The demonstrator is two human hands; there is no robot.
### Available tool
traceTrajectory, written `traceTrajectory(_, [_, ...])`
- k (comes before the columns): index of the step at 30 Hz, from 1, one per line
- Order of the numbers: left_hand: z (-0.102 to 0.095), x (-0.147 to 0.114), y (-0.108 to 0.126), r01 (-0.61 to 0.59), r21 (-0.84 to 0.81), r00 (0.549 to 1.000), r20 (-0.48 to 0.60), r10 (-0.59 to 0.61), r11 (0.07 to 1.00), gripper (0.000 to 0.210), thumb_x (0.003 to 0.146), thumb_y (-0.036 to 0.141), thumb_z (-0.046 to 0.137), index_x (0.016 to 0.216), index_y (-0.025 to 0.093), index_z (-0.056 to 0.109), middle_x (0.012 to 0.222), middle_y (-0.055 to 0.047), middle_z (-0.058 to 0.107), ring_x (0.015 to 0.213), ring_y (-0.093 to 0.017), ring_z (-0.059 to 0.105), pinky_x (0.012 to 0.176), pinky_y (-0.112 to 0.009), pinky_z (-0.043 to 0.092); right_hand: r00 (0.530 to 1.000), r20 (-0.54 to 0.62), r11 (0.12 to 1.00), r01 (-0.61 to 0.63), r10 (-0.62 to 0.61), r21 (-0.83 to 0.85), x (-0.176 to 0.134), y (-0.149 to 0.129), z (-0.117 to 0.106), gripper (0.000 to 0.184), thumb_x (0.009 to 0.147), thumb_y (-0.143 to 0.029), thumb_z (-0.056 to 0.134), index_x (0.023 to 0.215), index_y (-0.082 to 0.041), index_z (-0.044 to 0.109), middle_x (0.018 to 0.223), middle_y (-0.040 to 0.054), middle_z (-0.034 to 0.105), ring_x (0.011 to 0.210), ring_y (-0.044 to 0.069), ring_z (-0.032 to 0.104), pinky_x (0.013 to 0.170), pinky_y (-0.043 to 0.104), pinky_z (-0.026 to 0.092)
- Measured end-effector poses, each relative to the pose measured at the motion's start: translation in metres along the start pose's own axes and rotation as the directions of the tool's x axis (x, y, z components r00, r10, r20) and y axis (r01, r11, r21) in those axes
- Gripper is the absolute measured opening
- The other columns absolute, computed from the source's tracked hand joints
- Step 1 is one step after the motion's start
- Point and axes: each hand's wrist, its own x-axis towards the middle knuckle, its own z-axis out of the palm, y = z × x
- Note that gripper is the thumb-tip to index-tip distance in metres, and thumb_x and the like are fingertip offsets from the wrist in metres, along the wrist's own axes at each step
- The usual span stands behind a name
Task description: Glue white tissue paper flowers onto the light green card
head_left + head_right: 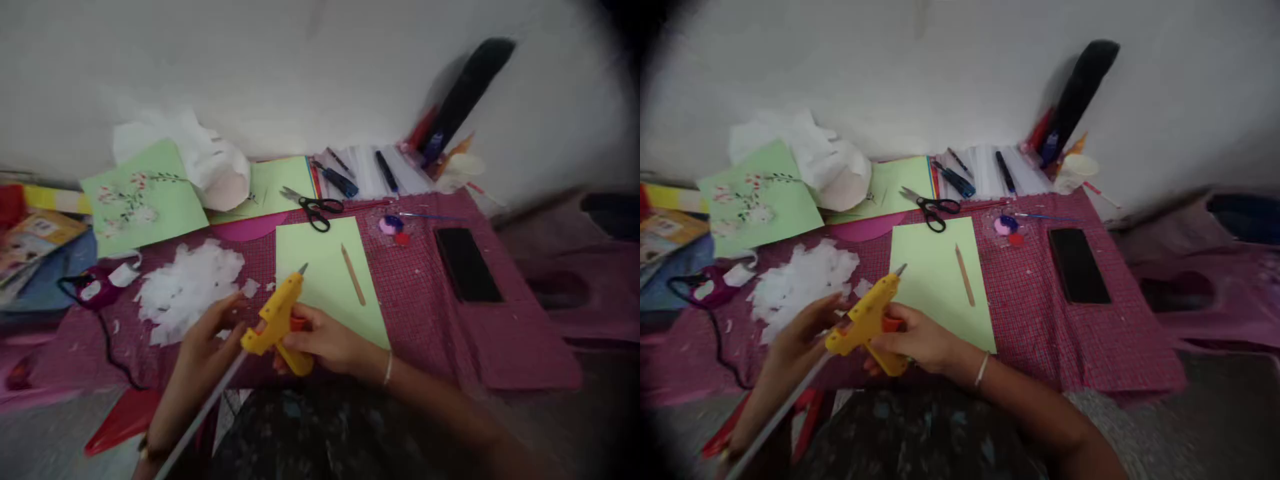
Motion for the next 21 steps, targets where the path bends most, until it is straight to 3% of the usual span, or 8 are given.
traceTrajectory(3, [0.016, 0.052, 0.011, -0.148, 0.106, 0.981, 0.138, 0.133, 0.983, 0.038, 0.091, 0.027, 0.051, 0.127, 0.018, 0.054, 0.115, -0.01, 0.061, 0.096, -0.021, 0.063, 0.083, -0.036, 0.054, 1.0, -0.013, 0.999, -0.029, 0.029, -0.029, -0.018, 0.003, -0.015, 0.055, 0.073, -0.039, 0.081, 0.117, -0.016, 0.057, 0.091, 0.0051, 0.07, 0.067, 0.013, 0.069, 0.062, 0.024, 0.055])
traceTrajectory(5, [0.028, 0.082, 0.015, -0.242, 0.165, 0.961, 0.177, 0.212, 0.956, 0.039, 0.09, 0.022, 0.05, 0.128, 0.017, 0.054, 0.13, -0.012, 0.054, 0.112, -0.023, 0.058, 0.092, -0.038, 0.051, 0.999, -0.04, 1.0, -0.01, 0.009, -0.023, -0.025, 0.004, -0.023, 0.052, 0.075, -0.039, 0.08, 0.115, -0.016, 0.057, 0.089, 0.005, 0.069, 0.068, 0.014, 0.069, 0.063, 0.025, 0.054])
traceTrajectory(7, [0.039, 0.107, 0.018, -0.283, 0.226, 0.95, 0.202, 0.239, 0.932, 0.042, 0.087, 0.017, 0.05, 0.129, 0.016, 0.053, 0.135, -0.014, 0.05, 0.113, -0.023, 0.057, 0.095, -0.038, 0.049, 0.996, -0.081, 1.0, 0.03, -0.03, 0.0, -0.027, 0.004, -0.029, 0.05, 0.076, -0.038, 0.079, 0.114, -0.017, 0.057, 0.091, 0.0042, 0.068, 0.069, 0.014, 0.069, 0.063, 0.026, 0.055])
traceTrajectory(9, [0.049, 0.126, 0.019, -0.28, 0.309, 0.948, 0.241, 0.21, 0.909, 0.04, 0.084, 0.015, 0.049, 0.123, 0.014, 0.056, 0.126, -0.014, 0.055, 0.102, -0.022, 0.061, 0.09, -0.037, 0.05, 0.993, -0.108, 0.998, 0.05, -0.046, 0.03, -0.026, 0.003, -0.033, 0.047, 0.076, -0.037, 0.078, 0.113, -0.018, 0.057, 0.092, 0.0031, 0.066, 0.071, 0.015, 0.069, 0.063, 0.026, 0.055])
traceTrajectory(12, [0.056, 0.142, 0.021, -0.234, 0.405, 0.937, 0.338, 0.093, 0.884, 0.019, 0.083, 0.017, 0.048, 0.092, 0.014, 0.064, 0.091, -0.008, 0.064, 0.078, -0.02, 0.06, 0.072, -0.034, 0.047, 0.993, -0.114, 0.997, 0.052, -0.044, 0.064, -0.023, 0.001, -0.037, 0.048, 0.075, -0.034, 0.079, 0.115, -0.018, 0.056, 0.092, 0.0024, 0.065, 0.073, 0.014, 0.069, 0.064, 0.026, 0.055])
traceTrajectory(16, [0.033, 0.141, 0.018, -0.16, 0.352, 0.94, 0.338, 0.035, 0.922, 0.015, 0.082, 0.023, 0.047, 0.072, 0.018, 0.057, 0.068, -0.002, 0.06, 0.063, -0.016, 0.053, 0.06, -0.029, 0.037, 0.993, -0.117, 0.996, 0.042, -0.033, 0.074, -0.02, 0.003, -0.04, 0.047, 0.074, -0.031, 0.08, 0.112, -0.017, 0.056, 0.091, 0.003, 0.066, 0.072, 0.013, 0.069, 0.066, 0.027, 0.057])
traceTrajectory(19, [-0.007, 0.122, -0.001, -0.053, 0.347, 0.984, 0.175, -0.009, 0.936, 0.02, 0.082, 0.032, 0.048, 0.072, 0.018, 0.057, 0.069, -0.002, 0.061, 0.064, -0.016, 0.055, 0.061, -0.028, 0.039, 0.99, -0.136, 0.995, 0.041, -0.028, 0.093, -0.018, 0.003, -0.041, 0.049, 0.073, -0.032, 0.081, 0.112, -0.017, 0.055, 0.089, 0.0031, 0.066, 0.07, 0.013, 0.068, 0.065, 0.028, 0.057])
traceTrajectory(21, [-0.034, 0.1, -0.021, 0.071, 0.364, 0.992, 0.076, -0.106, 0.929, 0.023, 0.081, 0.038, 0.05, 0.076, 0.019, 0.06, 0.071, -0.002, 0.063, 0.065, -0.017, 0.057, 0.062, -0.028, 0.042, 0.988, -0.151, 0.99, 0.047, -0.027, 0.131, -0.015, 0.002, -0.041, 0.054, 0.072, -0.035, 0.081, 0.115, -0.018, 0.054, 0.088, 0.0027, 0.066, 0.069, 0.013, 0.068, 0.065, 0.028, 0.057])
